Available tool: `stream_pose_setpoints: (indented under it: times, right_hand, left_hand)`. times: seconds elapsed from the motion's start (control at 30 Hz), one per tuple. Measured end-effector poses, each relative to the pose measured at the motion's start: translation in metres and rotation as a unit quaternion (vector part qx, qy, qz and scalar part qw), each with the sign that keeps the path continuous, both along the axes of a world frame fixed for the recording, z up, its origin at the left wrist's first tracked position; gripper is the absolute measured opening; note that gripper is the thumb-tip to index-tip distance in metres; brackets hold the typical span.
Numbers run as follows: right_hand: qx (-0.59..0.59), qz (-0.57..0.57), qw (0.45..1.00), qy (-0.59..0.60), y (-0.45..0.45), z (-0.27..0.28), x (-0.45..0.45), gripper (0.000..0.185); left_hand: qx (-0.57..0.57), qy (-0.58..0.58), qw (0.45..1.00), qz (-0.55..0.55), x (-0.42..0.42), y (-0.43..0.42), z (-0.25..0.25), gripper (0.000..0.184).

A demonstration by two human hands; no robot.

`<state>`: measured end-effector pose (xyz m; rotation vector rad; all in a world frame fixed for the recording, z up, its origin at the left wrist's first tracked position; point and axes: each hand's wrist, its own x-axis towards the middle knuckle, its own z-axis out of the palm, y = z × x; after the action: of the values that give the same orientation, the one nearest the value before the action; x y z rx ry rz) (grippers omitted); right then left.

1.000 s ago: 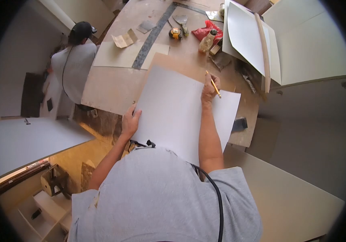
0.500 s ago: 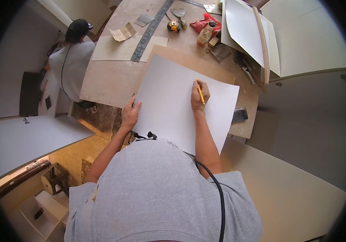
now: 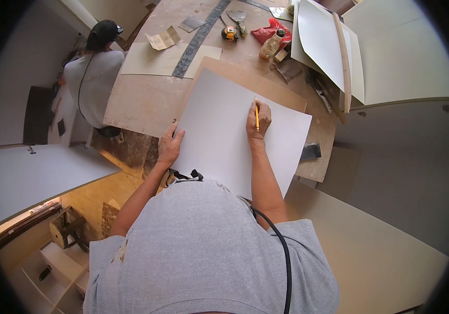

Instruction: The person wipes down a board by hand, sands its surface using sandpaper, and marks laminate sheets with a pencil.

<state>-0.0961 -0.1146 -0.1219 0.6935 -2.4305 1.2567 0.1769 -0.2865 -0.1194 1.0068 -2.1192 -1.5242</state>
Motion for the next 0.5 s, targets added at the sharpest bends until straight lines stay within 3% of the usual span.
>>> stream_pose_setpoints:
  times: [0.5]
  right_hand:
    - [0.004,0.015,0.999,0.036,-0.001,-0.002,0.000,0.010]
  left_hand:
    - [-0.004,0.012,1.000,-0.012,0.000,0.000,0.007,0.035]
